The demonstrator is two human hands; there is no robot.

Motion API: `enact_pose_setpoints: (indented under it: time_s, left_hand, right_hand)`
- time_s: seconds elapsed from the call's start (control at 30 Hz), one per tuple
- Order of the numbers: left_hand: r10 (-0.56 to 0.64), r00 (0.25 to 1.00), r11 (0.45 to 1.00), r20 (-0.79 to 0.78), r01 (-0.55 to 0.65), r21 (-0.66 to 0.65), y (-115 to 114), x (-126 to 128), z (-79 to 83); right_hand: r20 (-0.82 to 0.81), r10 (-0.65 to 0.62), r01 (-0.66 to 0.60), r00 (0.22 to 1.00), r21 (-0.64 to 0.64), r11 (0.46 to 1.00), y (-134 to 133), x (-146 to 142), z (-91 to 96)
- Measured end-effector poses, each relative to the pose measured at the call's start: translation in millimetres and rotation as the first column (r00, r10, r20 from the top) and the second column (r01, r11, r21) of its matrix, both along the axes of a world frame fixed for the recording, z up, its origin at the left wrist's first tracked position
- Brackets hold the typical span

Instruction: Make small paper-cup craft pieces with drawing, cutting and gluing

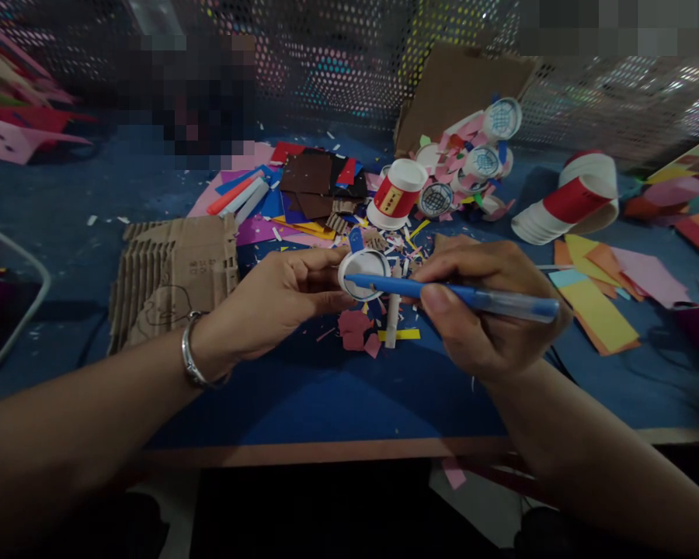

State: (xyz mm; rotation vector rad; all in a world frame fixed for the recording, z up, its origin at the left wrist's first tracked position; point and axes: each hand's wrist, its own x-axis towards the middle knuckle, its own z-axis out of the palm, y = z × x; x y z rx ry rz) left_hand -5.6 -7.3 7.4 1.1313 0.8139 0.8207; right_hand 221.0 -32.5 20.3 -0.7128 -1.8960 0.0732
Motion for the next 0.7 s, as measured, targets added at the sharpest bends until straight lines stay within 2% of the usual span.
enact_pose_setpoints:
  time_s: [0.1,0.4,0.6,0.7]
  left_hand:
    - [-0.001,1.000,1.000,0.028,0.002,-0.029,-0.8,0.5,1.0]
    - [0.011,0.999,1.000,0.031,-0.011,-0.009,-1.3,0.1,1.3]
    - [0.029,0.999,0.999,0.020,-0.028,-0.043,1.1,-1.8,-0.3]
    - [0.057,0.998,0.996,-0.002,-0.057,-0.064,1.1,-1.8,0.2]
  right_hand:
    - [0.012,-0.047,0.047,0.999,-0.021,0.999,-2.0,0.4,1.1]
    - [0.000,-0.175,0.174,0.985,0.125,0.977,2.9,4.1,-3.3]
    - [0.026,-0.019,0.014,0.999,0.172,0.985,3.5,0.4,-7.1]
    - [0.029,0.059,-0.064,0.998,0.250,0.966,8.9,-2.1,-12.8]
